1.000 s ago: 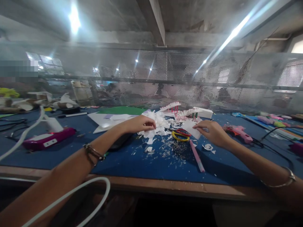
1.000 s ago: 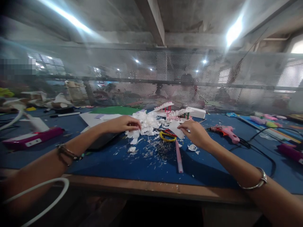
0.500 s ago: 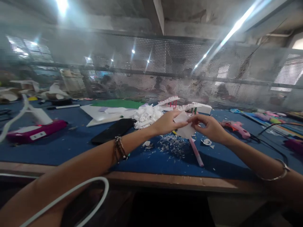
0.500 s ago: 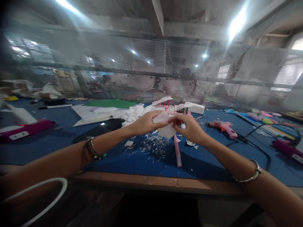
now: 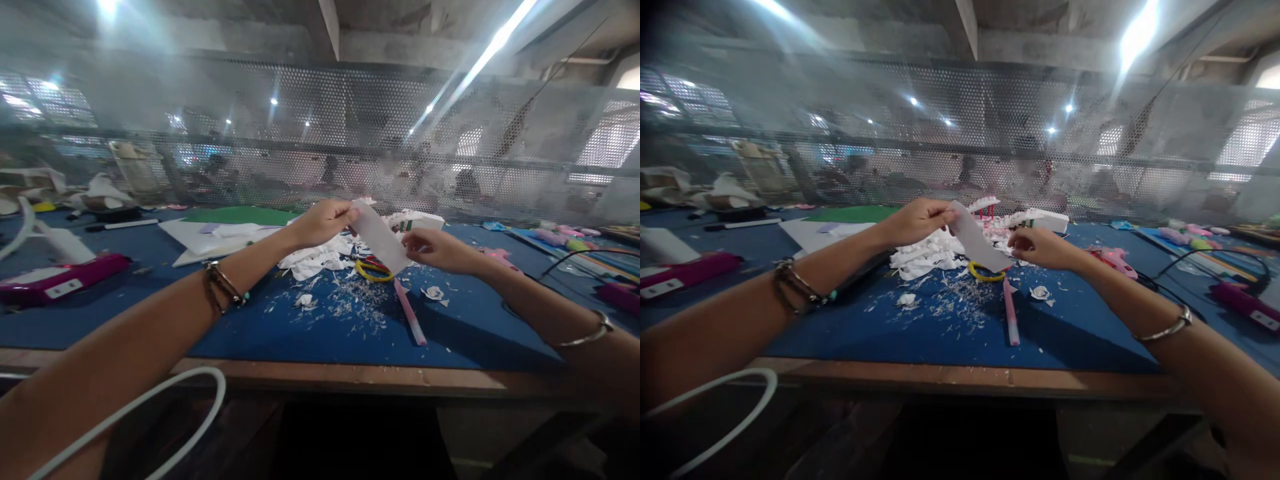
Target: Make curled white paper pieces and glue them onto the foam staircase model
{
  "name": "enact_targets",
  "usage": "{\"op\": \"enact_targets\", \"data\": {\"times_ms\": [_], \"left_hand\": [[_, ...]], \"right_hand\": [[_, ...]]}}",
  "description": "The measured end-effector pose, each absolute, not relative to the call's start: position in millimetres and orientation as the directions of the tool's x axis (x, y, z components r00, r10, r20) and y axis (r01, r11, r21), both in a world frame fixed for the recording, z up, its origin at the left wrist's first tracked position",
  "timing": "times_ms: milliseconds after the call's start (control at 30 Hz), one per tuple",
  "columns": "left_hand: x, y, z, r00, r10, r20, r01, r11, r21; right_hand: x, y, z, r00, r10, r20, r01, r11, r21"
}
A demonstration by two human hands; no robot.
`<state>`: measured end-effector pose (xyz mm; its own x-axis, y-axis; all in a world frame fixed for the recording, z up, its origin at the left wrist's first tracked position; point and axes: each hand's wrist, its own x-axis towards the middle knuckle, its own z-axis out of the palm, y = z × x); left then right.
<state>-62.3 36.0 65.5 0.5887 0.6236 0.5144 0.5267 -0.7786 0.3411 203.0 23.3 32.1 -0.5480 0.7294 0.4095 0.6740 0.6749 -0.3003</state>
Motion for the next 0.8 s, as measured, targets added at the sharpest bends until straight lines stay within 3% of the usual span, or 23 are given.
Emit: {"op": "enact_targets", "data": {"times_ms": [133,233,300,400,467,533,633,800], "left_hand": [[-74.1,33.1,70.7,0.6,0.641,0.479,0.555,-0.764,0.328],[-76.4,29.9,71.6,0.615,0.648,0.449,0.534,-0.761,0.368],[-75.3,26.1,70.3,0.613,0.646,0.455,0.491,-0.763,0.421],[-72.3,15.5,63.6,0.601,0.651,0.464,0.446,-0.755,0.481],[-71.5,5.0,55.4,0.596,0.643,0.48,0.435,-0.762,0.48],[-73.6,-6.8,44.9,0.587,0.573,0.572,0.435,-0.819,0.375],[-83.9,-23.4,28.5,0.689,0.462,0.558,0.442,-0.878,0.182],[-108.5,-41.2,9.2,0.778,0.529,0.339,0.509,-0.847,0.153]], "right_hand": [[208.9,42.3,48.9,-0.627,0.741,0.238,0.766,0.643,0.015],[204.9,40.0,55.5,-0.643,0.724,0.249,0.764,0.626,0.154],[195.0,27.9,54.8,-0.627,0.7,0.341,0.764,0.638,0.094],[173.0,0.9,46.8,-0.608,0.639,0.471,0.687,0.721,-0.091],[159.9,-15.7,39.0,-0.65,0.566,0.507,0.62,0.781,-0.077],[153.3,-26.8,31.9,-0.705,0.504,0.498,0.597,0.802,0.033],[159.5,-33.7,24.9,-0.767,0.523,0.372,0.588,0.804,0.082],[189.9,-39.7,12.4,-0.847,0.531,0.024,0.53,0.847,-0.034]]}}
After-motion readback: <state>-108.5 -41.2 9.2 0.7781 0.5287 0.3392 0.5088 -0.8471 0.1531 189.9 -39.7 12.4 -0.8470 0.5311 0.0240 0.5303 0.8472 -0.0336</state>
